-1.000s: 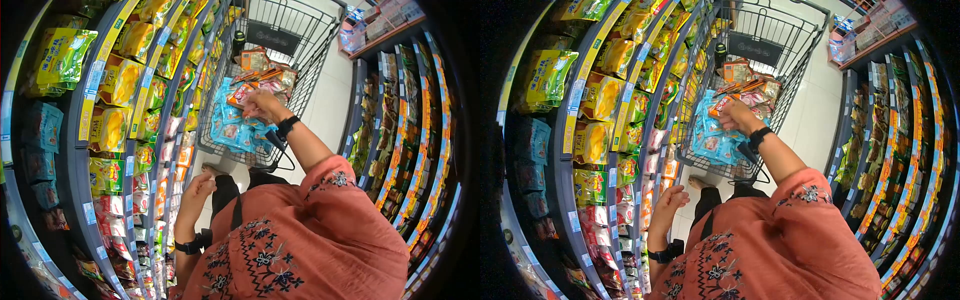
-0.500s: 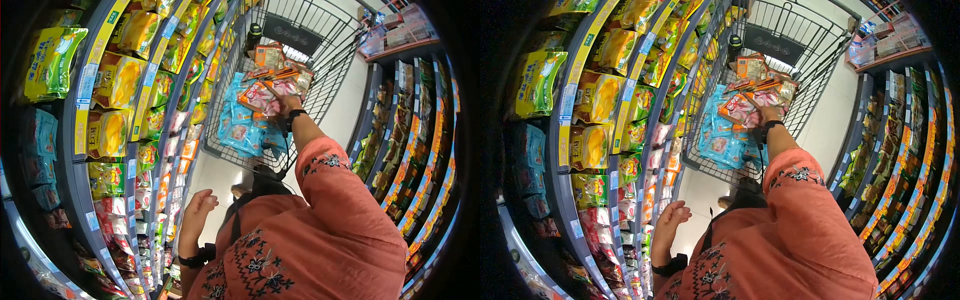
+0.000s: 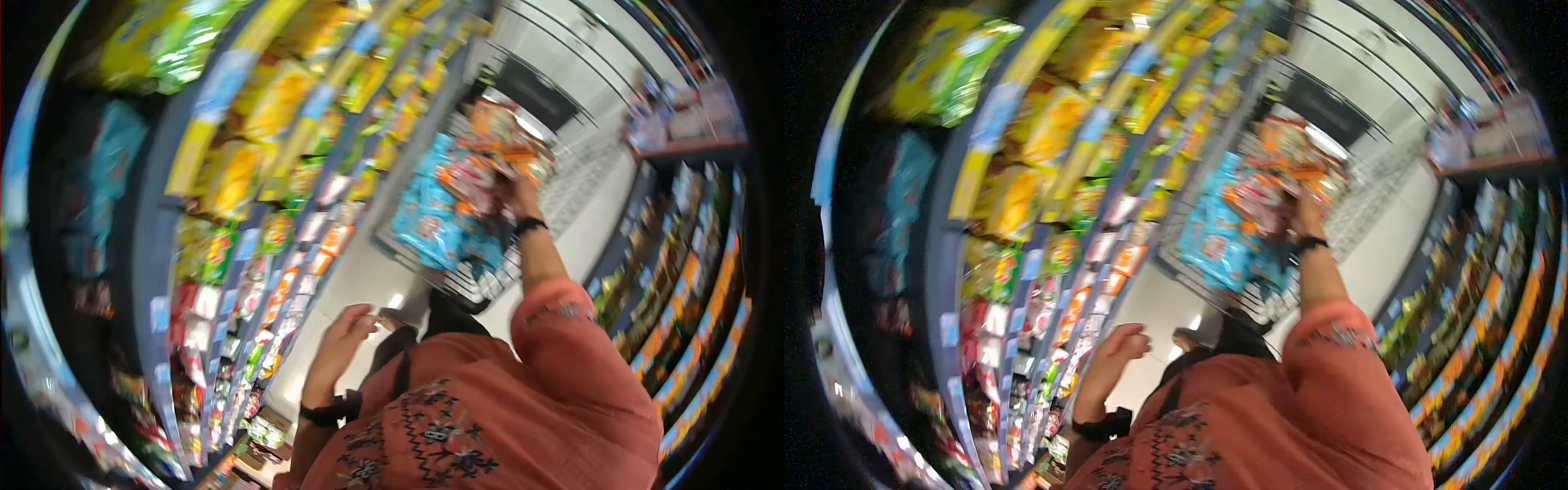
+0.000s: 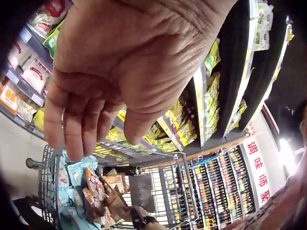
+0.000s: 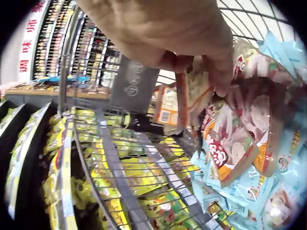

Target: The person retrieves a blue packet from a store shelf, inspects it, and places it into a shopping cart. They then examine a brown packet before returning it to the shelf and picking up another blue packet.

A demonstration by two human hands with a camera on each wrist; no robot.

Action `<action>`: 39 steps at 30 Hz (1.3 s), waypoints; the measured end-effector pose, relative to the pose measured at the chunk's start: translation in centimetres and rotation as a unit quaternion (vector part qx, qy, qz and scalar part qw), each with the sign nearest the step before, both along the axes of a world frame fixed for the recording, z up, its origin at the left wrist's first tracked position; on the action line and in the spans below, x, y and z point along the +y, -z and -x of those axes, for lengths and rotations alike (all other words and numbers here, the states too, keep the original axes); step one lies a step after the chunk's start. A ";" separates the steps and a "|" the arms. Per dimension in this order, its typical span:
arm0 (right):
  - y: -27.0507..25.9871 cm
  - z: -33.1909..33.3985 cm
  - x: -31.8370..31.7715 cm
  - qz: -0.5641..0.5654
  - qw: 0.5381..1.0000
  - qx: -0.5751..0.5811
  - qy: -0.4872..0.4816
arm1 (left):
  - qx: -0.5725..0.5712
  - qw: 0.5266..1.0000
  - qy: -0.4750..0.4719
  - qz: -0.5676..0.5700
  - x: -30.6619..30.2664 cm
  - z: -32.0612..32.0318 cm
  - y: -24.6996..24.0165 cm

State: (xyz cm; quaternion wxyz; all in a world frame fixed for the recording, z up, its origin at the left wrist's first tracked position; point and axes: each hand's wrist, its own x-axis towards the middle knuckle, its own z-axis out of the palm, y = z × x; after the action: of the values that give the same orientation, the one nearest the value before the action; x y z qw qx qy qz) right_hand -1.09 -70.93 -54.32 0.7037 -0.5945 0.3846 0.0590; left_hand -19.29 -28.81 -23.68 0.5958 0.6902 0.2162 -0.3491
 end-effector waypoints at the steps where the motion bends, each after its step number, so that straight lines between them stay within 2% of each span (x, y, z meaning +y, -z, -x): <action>1: -2.1 0.8 -0.2 -0.063 0.996 -0.049 -0.035 | -0.028 1.000 0.006 0.004 0.8 0.2 0.6; 2: -4.4 1.6 -0.4 -0.130 0.985 -0.093 -0.070 | -0.046 0.999 0.009 0.008 0.9 -0.2 0.2; 3: -4.2 1.3 -2.0 -0.115 0.984 -0.081 -0.111 | -0.061 0.998 0.011 0.010 0.6 -0.5 0.1; 4: -7.2 2.3 -0.8 -0.106 0.986 -0.111 -0.070 | -0.083 0.996 0.028 -0.001 0.7 -0.7 0.7; 5: -8.1 2.5 -1.2 -0.160 0.978 -0.115 -0.063 | -0.103 0.993 0.052 -0.006 0.9 -1.0 1.2; 6: -13.0 3.4 0.1 -0.132 0.987 -0.085 -0.045 | -0.103 0.993 0.056 -0.004 0.9 -1.7 0.0; 8: -15.5 5.2 -1.3 -0.147 0.980 -0.112 -0.075 | -0.121 0.990 0.078 -0.006 0.9 -3.2 -1.5; 10: -22.7 7.3 0.5 -0.146 0.967 -0.172 -0.114 | -0.157 0.982 0.106 -0.022 1.1 -3.8 -2.2; 11: -27.3 8.4 2.3 -0.131 0.962 -0.196 -0.139 | -0.148 0.985 0.082 0.028 1.3 -3.9 -2.4; 13: -32.7 9.6 4.0 -0.155 0.938 -0.244 -0.192 | -0.133 0.982 0.038 0.129 1.8 -4.4 -3.1; 17: -39.8 11.0 9.4 -0.171 0.900 -0.303 -0.264 | -0.162 0.950 -0.023 0.265 3.1 -4.0 -8.5; 21: -41.3 10.6 16.1 -0.220 0.848 -0.330 -0.352 | -0.225 0.910 -0.086 0.338 6.2 -1.9 -10.8; 23: -42.8 10.6 20.7 -0.243 0.806 -0.353 -0.408 | -0.249 0.899 -0.150 0.326 8.4 -0.4 -11.7; 25: -43.4 10.4 23.9 -0.284 0.787 -0.324 -0.441 | -0.264 0.883 -0.203 0.331 11.4 1.5 -12.8; 26: -43.8 10.4 25.6 -0.306 0.778 -0.312 -0.451 | -0.275 0.859 -0.235 0.362 12.6 2.3 -13.3; 29: -45.6 9.8 31.2 -0.354 0.744 -0.294 -0.484 | -0.308 0.843 -0.263 0.354 15.6 5.4 -15.2; 30: -46.1 9.7 32.9 -0.361 0.731 -0.295 -0.498 | -0.336 0.846 -0.263 0.319 16.4 6.1 -15.3; 33: -46.0 8.7 38.2 -0.425 0.706 -0.277 -0.494 | -0.377 0.801 -0.359 0.296 18.4 7.8 -15.3; 35: -46.8 8.8 40.8 -0.476 0.664 -0.246 -0.522 | -0.439 0.752 -0.398 0.287 19.4 8.8 -16.3; 36: -46.6 9.2 42.6 -0.453 0.681 -0.265 -0.510 | -0.452 0.740 -0.413 0.280 20.2 9.3 -16.2; 39: -48.2 11.2 46.5 -0.403 0.671 -0.251 -0.570 | -0.480 0.705 -0.452 0.260 22.2 10.4 -16.1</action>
State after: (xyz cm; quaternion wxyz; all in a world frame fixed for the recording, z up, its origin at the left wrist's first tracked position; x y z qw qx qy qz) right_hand -12.29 -24.39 -6.10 0.7747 -0.3487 -0.2811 0.4464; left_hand -29.72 -6.66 -7.55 0.8614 0.4017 0.0877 0.2981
